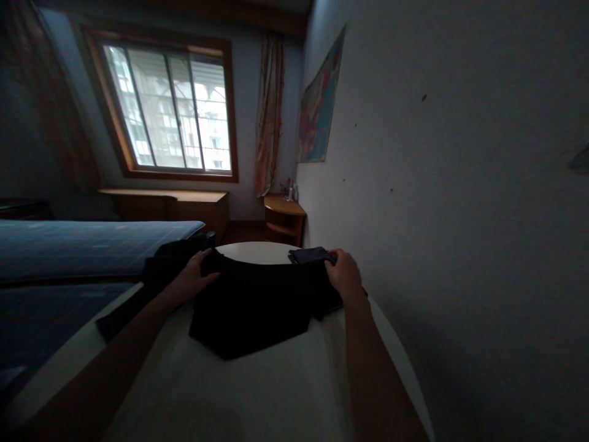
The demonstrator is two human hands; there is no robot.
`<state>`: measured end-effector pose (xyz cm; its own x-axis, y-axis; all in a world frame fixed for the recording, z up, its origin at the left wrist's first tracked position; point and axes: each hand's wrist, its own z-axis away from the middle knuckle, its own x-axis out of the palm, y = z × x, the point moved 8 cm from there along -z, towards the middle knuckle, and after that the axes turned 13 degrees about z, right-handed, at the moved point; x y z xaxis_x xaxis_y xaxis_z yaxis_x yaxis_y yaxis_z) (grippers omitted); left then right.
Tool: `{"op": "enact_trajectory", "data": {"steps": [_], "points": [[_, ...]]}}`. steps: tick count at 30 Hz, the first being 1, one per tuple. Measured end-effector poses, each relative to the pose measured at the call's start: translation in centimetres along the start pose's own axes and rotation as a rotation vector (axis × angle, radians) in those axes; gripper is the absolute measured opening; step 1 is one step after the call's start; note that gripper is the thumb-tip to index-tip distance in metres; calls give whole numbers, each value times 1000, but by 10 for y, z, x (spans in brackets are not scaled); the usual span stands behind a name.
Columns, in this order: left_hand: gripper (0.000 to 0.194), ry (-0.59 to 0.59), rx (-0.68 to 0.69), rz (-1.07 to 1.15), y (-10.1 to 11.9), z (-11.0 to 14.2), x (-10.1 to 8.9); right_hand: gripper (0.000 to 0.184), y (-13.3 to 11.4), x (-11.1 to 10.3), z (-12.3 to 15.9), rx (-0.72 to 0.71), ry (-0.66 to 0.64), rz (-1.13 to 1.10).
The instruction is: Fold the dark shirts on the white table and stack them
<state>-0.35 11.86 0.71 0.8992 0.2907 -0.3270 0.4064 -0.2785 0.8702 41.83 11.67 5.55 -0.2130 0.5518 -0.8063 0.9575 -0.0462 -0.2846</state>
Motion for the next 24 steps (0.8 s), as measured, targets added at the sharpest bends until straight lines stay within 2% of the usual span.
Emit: {"op": "enact_trajectory", "data": {"steps": [3, 6, 10, 14, 16, 18, 21, 24], "points": [[83, -76, 56, -283, 4, 11, 13, 30, -19, 13, 2, -145, -125, -17], [82, -107, 42, -436, 9, 20, 16, 38, -32, 21, 7, -247, -210, 27], [71, -196, -33, -571, 6, 24, 15, 41, -30, 19, 9, -191, -190, 91], [55, -325, -66, -627, -2, 25, 15, 25, -25, 15, 5, -104, -190, 86], [46, -352, -60, -573, -2, 24, 12, 23, -19, 9, 1, -50, -134, 32], [37, -299, -16, -483, 4, 20, 4, 24, -9, 2, -1, -9, -63, -34], [32, -109, 65, -350, 11, 14, -17, 24, 11, 0, 2, 18, -28, -67], [36, -23, 10, -188, -6, 19, -28, 24, 33, 6, 17, 31, -68, -56]]}}
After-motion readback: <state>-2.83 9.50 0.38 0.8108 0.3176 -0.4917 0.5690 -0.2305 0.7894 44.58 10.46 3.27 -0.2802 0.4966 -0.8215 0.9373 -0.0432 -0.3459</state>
